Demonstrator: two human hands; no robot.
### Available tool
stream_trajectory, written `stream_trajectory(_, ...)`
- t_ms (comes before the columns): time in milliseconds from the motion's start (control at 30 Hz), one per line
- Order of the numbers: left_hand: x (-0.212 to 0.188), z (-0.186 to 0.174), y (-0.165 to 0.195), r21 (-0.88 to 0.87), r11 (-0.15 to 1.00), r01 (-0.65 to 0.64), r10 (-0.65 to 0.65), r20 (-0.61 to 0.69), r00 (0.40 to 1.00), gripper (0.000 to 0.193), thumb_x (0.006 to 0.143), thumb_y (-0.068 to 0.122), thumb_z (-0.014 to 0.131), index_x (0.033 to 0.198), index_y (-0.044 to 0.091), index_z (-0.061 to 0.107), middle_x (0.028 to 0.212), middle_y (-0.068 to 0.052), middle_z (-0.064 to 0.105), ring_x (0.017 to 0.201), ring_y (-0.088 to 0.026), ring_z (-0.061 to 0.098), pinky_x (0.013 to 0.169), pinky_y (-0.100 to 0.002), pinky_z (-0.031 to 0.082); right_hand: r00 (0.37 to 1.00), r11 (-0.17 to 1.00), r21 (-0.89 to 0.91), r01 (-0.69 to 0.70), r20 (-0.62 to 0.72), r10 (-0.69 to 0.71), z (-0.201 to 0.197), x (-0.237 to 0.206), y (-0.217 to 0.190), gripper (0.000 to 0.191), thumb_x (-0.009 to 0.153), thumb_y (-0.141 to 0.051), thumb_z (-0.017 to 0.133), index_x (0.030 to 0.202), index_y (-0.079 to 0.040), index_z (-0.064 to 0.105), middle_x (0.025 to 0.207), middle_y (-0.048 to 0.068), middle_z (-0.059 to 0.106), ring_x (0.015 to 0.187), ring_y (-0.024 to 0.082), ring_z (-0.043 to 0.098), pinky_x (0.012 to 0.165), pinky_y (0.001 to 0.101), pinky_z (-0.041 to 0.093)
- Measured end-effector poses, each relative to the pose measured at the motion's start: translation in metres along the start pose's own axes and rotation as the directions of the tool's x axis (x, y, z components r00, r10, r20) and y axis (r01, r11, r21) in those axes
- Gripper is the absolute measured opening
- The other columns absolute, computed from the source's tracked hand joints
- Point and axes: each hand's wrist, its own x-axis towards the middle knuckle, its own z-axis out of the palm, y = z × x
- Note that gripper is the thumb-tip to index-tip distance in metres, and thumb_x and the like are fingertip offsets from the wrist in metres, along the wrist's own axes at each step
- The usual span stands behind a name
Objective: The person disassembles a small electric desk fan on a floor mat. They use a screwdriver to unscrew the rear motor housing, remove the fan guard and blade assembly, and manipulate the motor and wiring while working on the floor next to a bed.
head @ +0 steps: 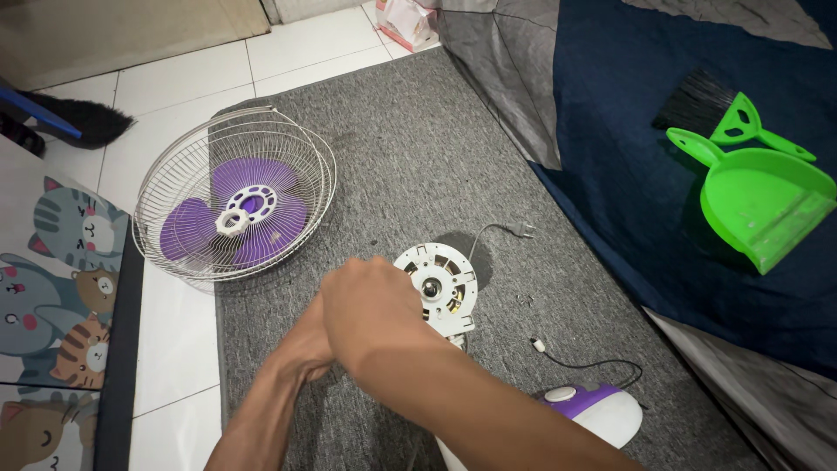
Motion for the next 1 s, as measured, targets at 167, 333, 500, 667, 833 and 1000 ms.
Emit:
stream_trajectory(167, 0.003, 0.0, 0.001, 0.019, 0.999, 0.051, -0.051, -0.013, 0.999, 0.032, 0.08, 0.001, 0.073, 0.111, -0.008, 0.07, 0.093, -0.015, 0.076, 0.077, -0.017, 0.072, 0.054, -0.031, 0.056, 0.99, 0.994, 0.103, 0.034, -0.139, -0.019, 0.026, -0.018, 0.01, 0.031, 0.078, 0.0, 0.076, 0.108, -0.002, 0.07, 0.106, 0.015, 0.072, 0.095, 0.034, 0.072, 0.071, 0.0409, 0.062)
stream_trajectory(333, 0.011, 0.001, -0.003, 0.045, 0.993, 0.105, -0.102, -0.063, 0.993, 0.028, 0.09, 0.011, 0.068, 0.115, -0.001, 0.069, 0.09, -0.01, 0.074, 0.078, -0.016, 0.069, 0.073, -0.029, 0.062, 0.932, 0.979, 0.188, 0.084, -0.361, -0.011, 0.075, -0.053, 0.04, 0.032, 0.076, 0.004, 0.069, 0.105, 0.004, 0.058, 0.108, 0.022, 0.058, 0.079, 0.038, 0.072, 0.067, 0.0442, 0.06)
stream_trajectory(500, 0.015, 0.003, -0.008, -0.004, 0.998, 0.058, -0.058, -0.024, 0.998, 0.028, 0.093, 0.015, 0.068, 0.113, -0.004, 0.071, 0.089, -0.008, 0.073, 0.08, -0.013, 0.067, 0.078, -0.027, 0.06, 0.875, 0.948, 0.298, 0.112, -0.481, 0.047, 0.107, -0.051, 0.055, 0.027, 0.076, 0.006, 0.063, 0.101, 0.002, 0.054, 0.105, 0.022, 0.057, 0.075, 0.043, 0.07, 0.064, 0.0506, 0.057)
stream_trajectory(667, 0.016, 0.004, -0.001, 0.019, 0.995, 0.097, -0.097, -0.032, 0.995, 0.027, 0.091, 0.017, 0.069, 0.111, -0.001, 0.071, 0.087, -0.007, 0.074, 0.081, -0.014, 0.069, 0.079, -0.027, 0.061, 0.849, 0.905, 0.397, 0.155, -0.521, 0.083, 0.119, -0.049, 0.061, 0.011, 0.095, -0.004, 0.056, 0.104, 0.002, 0.055, 0.103, 0.022, 0.056, 0.071, 0.043, 0.068, 0.059, 0.0521, 0.054)
stream_trajectory(833, 0.013, 0.004, 0.004, 0.189, 0.97, 0.153, -0.142, -0.069, 0.987, 0.026, 0.091, 0.021, 0.069, 0.11, 0.004, 0.071, 0.086, -0.006, 0.073, 0.083, -0.013, 0.07, 0.076, -0.03, 0.058, 0.839, 0.895, 0.411, 0.172, -0.537, 0.085, 0.12, -0.049, 0.061, 0.011, 0.097, -0.007, 0.054, 0.103, 0.002, 0.055, 0.106, 0.023, 0.055, 0.071, 0.045, 0.066, 0.06, 0.0527, 0.053)
stream_trajectory(1000, 0.019, 0.006, -0.003, 0.083, 0.993, 0.081, -0.082, 0.012, 0.997, 0.022, 0.092, 0.017, 0.067, 0.106, 0.001, 0.07, 0.083, -0.005, 0.069, 0.079, -0.014, 0.065, 0.08, -0.029, 0.06, 0.846, 0.896, 0.417, 0.153, -0.525, 0.099, 0.115, -0.052, 0.06, 0.013, 0.097, -0.009, 0.056, 0.103, 0.002, 0.056, 0.106, 0.022, 0.055, 0.072, 0.044, 0.067, 0.062, 0.052, 0.054)
